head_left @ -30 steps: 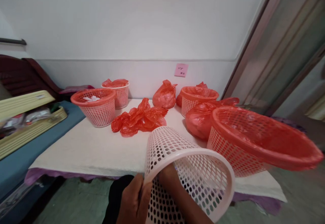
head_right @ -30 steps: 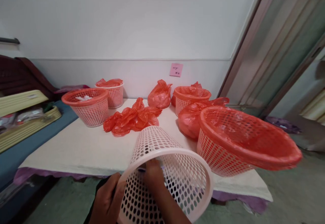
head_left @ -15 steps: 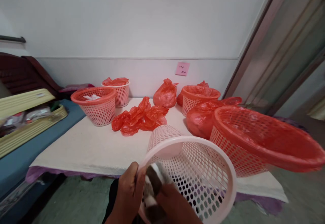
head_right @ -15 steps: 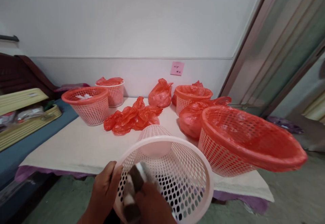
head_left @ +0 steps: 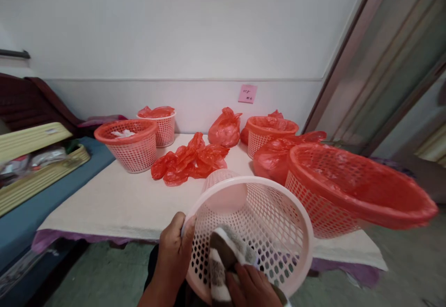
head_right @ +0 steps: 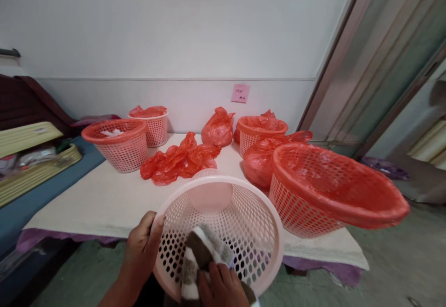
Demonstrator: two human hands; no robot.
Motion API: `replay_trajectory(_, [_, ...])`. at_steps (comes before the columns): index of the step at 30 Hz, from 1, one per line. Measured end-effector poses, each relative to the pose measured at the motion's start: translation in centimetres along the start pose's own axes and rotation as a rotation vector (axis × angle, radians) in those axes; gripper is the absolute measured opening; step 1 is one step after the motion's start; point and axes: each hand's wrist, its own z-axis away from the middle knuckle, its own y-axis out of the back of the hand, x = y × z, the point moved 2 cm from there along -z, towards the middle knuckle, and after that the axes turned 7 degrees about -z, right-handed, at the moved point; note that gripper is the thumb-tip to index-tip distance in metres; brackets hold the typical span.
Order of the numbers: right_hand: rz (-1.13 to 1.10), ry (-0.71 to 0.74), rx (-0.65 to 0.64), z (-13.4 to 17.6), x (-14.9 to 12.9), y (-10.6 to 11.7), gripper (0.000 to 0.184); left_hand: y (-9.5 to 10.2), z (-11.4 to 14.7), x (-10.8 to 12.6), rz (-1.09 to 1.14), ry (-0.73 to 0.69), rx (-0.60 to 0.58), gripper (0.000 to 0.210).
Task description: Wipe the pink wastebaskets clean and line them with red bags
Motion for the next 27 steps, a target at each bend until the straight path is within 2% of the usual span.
replay_trajectory(4, [-0.042,-0.029,0.055,-0.8,-0.6,-1.2,0.026,0.0,0.1,-0.2,0.066,0.068,0.004,0.037])
replay_trajectory(7, [-0.146,-0.054,0.100,-2.9,-1.4,-0.3,0.031,-0.1,1.2,-1.0,0.169,0.155,-0.001,0.037])
replay_trajectory(10, [-0.440,-0.117,0.076,-6.5,-2.6,1.9,0.049,-0.4,2.6,-1.6,0.253,0.216,-0.072,0.033])
replay_trajectory(13, [-0.817,-0.261,0.091,-9.8,-3.8,3.8,0.064,-0.1,3.3,-1.7,0.272,0.227,-0.047,0.031])
replay_trajectory(15, [-0.990,-0.252,0.092,-11.0,-4.4,4.3,0.066,0.6,3.1,-1.8,0.232,0.207,0.000,0.032])
replay_trajectory(17, [-1.047,-0.187,0.023,-11.2,-4.6,4.0,0.063,1.3,2.6,-1.8,0.184,0.165,0.017,0.033])
replay_trajectory(19, [-0.922,-0.169,-0.104,-10.7,-4.1,3.0,0.050,1.8,2.2,-1.9,0.157,0.119,0.023,0.032])
replay_trajectory(22, [-0.526,-0.218,-0.328,-9.3,-1.9,0.8,0.020,2.0,1.9,-2.0,0.137,0.076,0.053,0.032])
replay_trajectory(24, [-0.313,-0.257,-0.416,-8.6,0.2,-0.4,0.018,1.9,1.9,-2.0,0.104,0.031,0.048,0.033])
replay_trajectory(27, [-0.185,-0.344,-0.399,-8.4,2.6,-1.3,0.024,1.4,1.9,-1.8,0.041,-0.052,0.038,0.032])
